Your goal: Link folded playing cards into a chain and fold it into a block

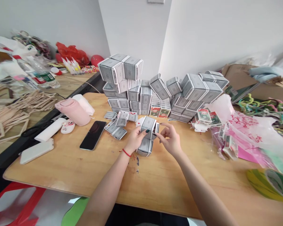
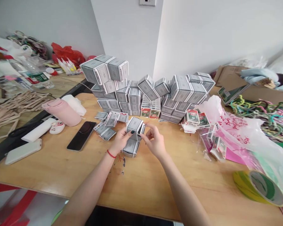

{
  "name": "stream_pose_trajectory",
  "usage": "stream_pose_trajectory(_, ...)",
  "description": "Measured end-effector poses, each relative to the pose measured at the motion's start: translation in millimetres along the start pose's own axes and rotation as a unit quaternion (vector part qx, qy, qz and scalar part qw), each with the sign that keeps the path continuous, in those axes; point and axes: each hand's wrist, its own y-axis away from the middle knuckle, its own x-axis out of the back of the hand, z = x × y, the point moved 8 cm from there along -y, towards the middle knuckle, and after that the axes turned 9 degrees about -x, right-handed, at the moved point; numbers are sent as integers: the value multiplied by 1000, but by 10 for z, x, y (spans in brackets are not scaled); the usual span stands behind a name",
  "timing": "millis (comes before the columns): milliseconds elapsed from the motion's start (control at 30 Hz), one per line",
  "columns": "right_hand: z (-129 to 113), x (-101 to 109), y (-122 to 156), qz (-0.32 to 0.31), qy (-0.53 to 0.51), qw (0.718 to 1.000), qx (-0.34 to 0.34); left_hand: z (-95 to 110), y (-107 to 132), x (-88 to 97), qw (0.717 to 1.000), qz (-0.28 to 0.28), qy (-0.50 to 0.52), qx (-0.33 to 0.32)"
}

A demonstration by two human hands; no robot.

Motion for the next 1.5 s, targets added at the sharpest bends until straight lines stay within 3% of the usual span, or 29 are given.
stream_pose_trajectory(100,-151,-19,92,-20,101,993,62,2,5,-26,1000,-4,-11,-2)
stream_pose_trajectory(267,-258,-73,143,-96,249,959,99,11,11,-27,999,-7,-31,-5)
stream_pose_trajectory(500,-429,-164,55,-199,518,818,149,-18,9,-28,1000,-8,-10,-3)
stream_pose_trajectory(600,-484,-147,7,-224,541,795,159,-33,6,-30,1000,-6,-3,0)
stream_pose_trajectory(700,-530,-122,-19,-221,520,806,176,-39,4,-28,1000,-4,-2,1)
stream_pose_trajectory(900,-593,-79,-7,-153,438,851,248,-38,4,-29,1000,-1,3,12)
stream_pose_trajectory(1033,-546,-54,-2,-168,344,893,236,-45,6,-15,1000,7,0,17)
stream_pose_trajectory(1167,-486,-27,-29,-174,303,920,179,-39,7,-16,1000,1,-3,13)
stream_pose_trajectory(1367,-476,-86,-19,-204,275,924,173,-1,1,-16,1000,3,-13,-1)
stream_pose_trajectory(1500,-468,-91,-19,-192,265,929,174,8,-2,-18,1000,3,-7,-5)
